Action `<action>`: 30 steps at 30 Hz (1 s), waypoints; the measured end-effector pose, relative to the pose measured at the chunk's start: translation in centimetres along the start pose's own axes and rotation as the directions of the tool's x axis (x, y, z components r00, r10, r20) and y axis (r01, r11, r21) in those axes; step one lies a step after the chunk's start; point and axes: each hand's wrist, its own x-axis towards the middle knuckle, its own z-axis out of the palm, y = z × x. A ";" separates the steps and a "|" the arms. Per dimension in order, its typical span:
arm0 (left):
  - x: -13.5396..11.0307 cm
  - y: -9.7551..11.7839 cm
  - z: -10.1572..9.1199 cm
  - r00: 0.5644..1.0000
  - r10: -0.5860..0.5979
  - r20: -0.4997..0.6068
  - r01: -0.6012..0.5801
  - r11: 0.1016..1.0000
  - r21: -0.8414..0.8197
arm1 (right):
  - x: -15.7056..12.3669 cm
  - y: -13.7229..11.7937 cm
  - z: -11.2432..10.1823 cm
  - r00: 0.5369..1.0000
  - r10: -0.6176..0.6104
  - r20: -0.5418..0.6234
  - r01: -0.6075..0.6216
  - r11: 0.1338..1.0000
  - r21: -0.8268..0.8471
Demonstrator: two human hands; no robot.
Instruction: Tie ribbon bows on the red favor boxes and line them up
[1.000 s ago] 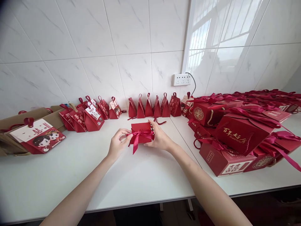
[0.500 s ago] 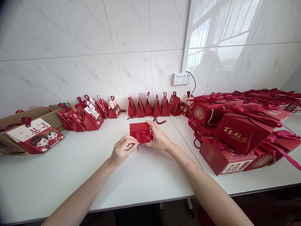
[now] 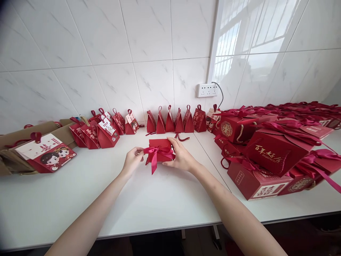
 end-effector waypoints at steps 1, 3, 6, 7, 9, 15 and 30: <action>0.4 -0.4 -0.1 0.999 -0.031 0.015 0.031 1.000 0.003 | 0.0 0.0 0.0 1.000 0.013 -0.004 -0.013 1.000 0.009; 1.0 -1.0 -0.4 0.998 -0.059 0.008 0.059 0.998 0.013 | 0.0 0.1 -0.1 0.999 0.052 -0.010 -0.051 0.998 0.034; 1.5 -1.8 -0.7 0.997 -0.072 -0.019 0.073 0.997 0.030 | 0.0 0.1 -0.3 0.991 0.132 -0.019 -0.130 0.989 0.072; 1.5 -2.0 -0.8 0.997 -0.069 -0.025 0.070 0.997 0.037 | 0.0 0.0 -0.5 0.987 0.157 -0.022 -0.154 0.984 0.095; 1.7 -2.2 -0.9 0.998 -0.058 -0.032 0.060 0.997 0.053 | 0.1 -0.3 -0.8 0.975 0.217 -0.039 -0.208 0.964 0.167; 2.1 -2.6 -1.1 1.000 -0.006 -0.003 0.007 0.994 0.111 | 0.7 -1.1 -1.3 0.896 0.442 0.048 -0.324 0.574 0.752; 2.6 -2.5 -2.2 0.994 0.081 0.069 -0.094 0.974 0.207 | 1.4 -3.0 -3.0 0.880 0.403 0.252 -0.266 -0.022 0.964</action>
